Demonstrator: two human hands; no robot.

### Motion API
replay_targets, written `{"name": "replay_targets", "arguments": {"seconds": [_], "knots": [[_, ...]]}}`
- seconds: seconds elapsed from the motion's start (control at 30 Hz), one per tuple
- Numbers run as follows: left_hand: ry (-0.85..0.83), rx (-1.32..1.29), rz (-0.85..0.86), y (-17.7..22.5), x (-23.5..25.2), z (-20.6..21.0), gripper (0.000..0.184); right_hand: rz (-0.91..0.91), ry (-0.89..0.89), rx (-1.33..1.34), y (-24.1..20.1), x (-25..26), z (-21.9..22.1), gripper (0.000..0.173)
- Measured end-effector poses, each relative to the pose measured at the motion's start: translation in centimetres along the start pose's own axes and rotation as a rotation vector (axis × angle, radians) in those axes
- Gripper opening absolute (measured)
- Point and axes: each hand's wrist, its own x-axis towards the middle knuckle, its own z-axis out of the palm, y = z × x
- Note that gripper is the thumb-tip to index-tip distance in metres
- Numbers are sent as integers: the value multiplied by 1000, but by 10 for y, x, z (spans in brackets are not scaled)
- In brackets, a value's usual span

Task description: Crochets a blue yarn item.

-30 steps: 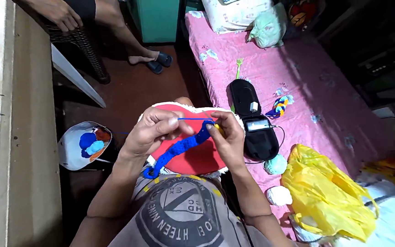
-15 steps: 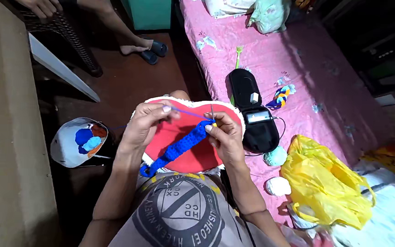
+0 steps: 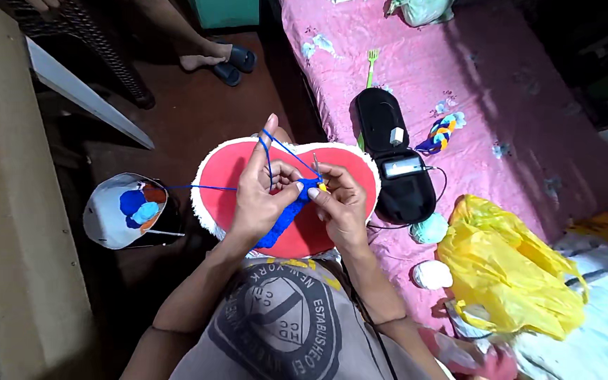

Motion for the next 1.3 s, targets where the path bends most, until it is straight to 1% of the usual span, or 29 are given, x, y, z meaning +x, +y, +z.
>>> {"name": "replay_targets", "arguments": {"seconds": [0.1,0.13,0.23,0.3,0.4,0.57,0.67,0.73,0.83,0.93,1.07,1.2,1.3], "knots": [[37,-303,-77,-5,-2,4,96,72,3,249,6,-2,3,39],[49,-363,-95,-7,-3,4,94,95,0,300,7,-2,3,39],[96,-404,-99,-10,-4,4,88,146,-25,360,9,0,1,38],[90,-365,-88,-10,-4,2,88,139,-53,311,8,1,-3,37],[24,-299,-105,-8,-2,-3,88,91,-123,153,3,6,-13,35],[-25,-237,-100,-6,0,-5,79,-13,-338,-237,-15,20,-37,31],[-14,-225,-82,-3,1,-5,77,-163,-458,-513,-25,31,-52,29],[-8,-191,-51,-2,1,-4,74,-267,-527,-650,-32,37,-59,30],[0,-130,-1,-2,-1,-3,69,-419,-571,-887,-46,40,-61,33],[32,-63,25,-1,-3,0,67,-553,-560,-1145,-58,39,-55,41],[68,33,84,-2,-3,3,62,-660,-499,-1384,-65,32,-45,48],[82,80,126,-2,-3,8,61,-704,-411,-1505,-64,20,-36,48],[89,89,159,-5,-4,11,60,-674,-296,-1520,-54,9,-31,46]]}}
